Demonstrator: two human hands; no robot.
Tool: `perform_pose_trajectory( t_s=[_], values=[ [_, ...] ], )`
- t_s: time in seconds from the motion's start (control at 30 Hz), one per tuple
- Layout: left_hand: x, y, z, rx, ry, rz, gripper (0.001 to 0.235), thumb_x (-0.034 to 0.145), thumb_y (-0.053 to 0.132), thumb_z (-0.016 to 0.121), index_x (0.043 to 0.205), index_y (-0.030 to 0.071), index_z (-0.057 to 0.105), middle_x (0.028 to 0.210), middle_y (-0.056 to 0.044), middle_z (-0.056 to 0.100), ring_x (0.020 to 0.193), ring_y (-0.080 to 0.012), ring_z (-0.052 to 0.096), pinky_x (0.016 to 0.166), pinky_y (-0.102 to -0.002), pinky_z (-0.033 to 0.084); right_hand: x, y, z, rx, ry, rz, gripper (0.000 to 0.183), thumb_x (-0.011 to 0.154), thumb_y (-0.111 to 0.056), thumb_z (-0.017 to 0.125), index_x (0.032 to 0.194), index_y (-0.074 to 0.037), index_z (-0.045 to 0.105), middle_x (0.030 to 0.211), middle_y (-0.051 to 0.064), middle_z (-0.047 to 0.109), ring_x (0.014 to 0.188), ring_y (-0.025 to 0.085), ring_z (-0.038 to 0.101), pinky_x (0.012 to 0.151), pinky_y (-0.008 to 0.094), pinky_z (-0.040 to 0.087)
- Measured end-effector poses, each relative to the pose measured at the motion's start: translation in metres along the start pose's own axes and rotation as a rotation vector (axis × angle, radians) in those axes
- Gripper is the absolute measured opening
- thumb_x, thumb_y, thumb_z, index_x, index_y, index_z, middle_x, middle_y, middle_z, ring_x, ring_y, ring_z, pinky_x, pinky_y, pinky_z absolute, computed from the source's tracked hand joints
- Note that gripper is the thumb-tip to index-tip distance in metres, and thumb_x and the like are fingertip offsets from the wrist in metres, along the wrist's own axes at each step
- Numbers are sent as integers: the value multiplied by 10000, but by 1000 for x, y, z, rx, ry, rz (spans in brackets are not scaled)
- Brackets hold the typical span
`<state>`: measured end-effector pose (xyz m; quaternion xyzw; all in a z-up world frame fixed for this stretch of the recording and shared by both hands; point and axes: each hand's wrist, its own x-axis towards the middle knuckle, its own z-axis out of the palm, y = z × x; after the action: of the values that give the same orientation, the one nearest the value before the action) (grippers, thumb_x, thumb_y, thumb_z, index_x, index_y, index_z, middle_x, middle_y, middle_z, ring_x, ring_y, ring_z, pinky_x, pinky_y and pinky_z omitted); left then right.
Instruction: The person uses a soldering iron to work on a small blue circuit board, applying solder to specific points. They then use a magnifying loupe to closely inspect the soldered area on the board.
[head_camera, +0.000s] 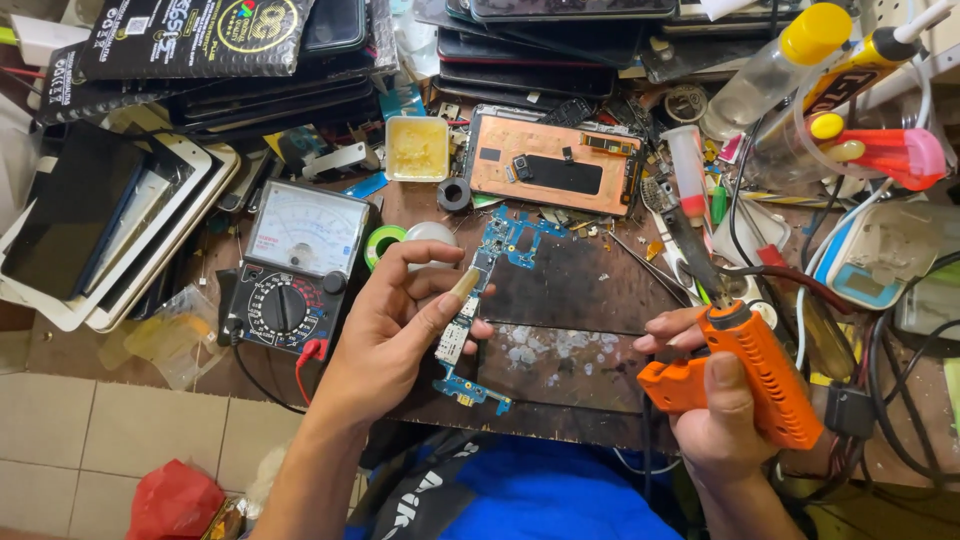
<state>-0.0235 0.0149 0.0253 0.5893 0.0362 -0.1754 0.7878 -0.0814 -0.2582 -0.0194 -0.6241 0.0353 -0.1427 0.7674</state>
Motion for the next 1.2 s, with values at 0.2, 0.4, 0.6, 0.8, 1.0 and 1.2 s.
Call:
perform_pose_trajectory(
  t_s=[0.2,0.4,0.6,0.8,1.0,1.2],
  values=[
    [-4,9,3,73,-10,16,231,1025,171,543,1239,85,546,1157,-220,753,822,-239,791,665,-271,640,0,2,-3,-39,-12,39,411,983,-463,592,949,-54,598,1021,160,653,805,256,702,726,403,644],
    [-4,15,4,290,0,2,229,1061,106,472,1272,118,562,875,-95,690,742,-185,781,619,-246,584,2,-4,5,-94,1,44,318,993,-399,591,1018,-83,566,1117,157,628,934,261,710,704,407,693],
    [11,51,11,722,-170,270,231,1039,75,470,1245,77,574,1043,-92,733,1014,-157,756,765,-273,639,27,-40,42,-429,-85,11,246,931,-49,660,1130,-8,520,1198,152,638,1054,229,696,1011,333,573],
    [39,81,17,753,-233,344,274,1032,-7,425,1236,143,529,891,-61,689,970,-132,762,699,-277,759,47,-62,73,-569,-63,-76,147,937,-23,687,977,18,551,1072,160,663,858,268,786,836,327,652],
    [64,87,12,701,-148,425,219,1040,73,491,1240,147,539,954,-22,801,429,-88,395,498,-253,416,64,-61,84,-533,57,95,55,1012,-102,621,1019,-55,592,794,87,726,758,156,750,909,281,586],
    [78,52,19,-168,190,238,277,946,181,681,1164,92,535,1165,-109,637,1193,-244,708,776,-362,695,77,-30,81,44,272,252,192,952,-14,619,1118,-83,551,929,20,579,729,206,685,821,392,626]
  ],
)
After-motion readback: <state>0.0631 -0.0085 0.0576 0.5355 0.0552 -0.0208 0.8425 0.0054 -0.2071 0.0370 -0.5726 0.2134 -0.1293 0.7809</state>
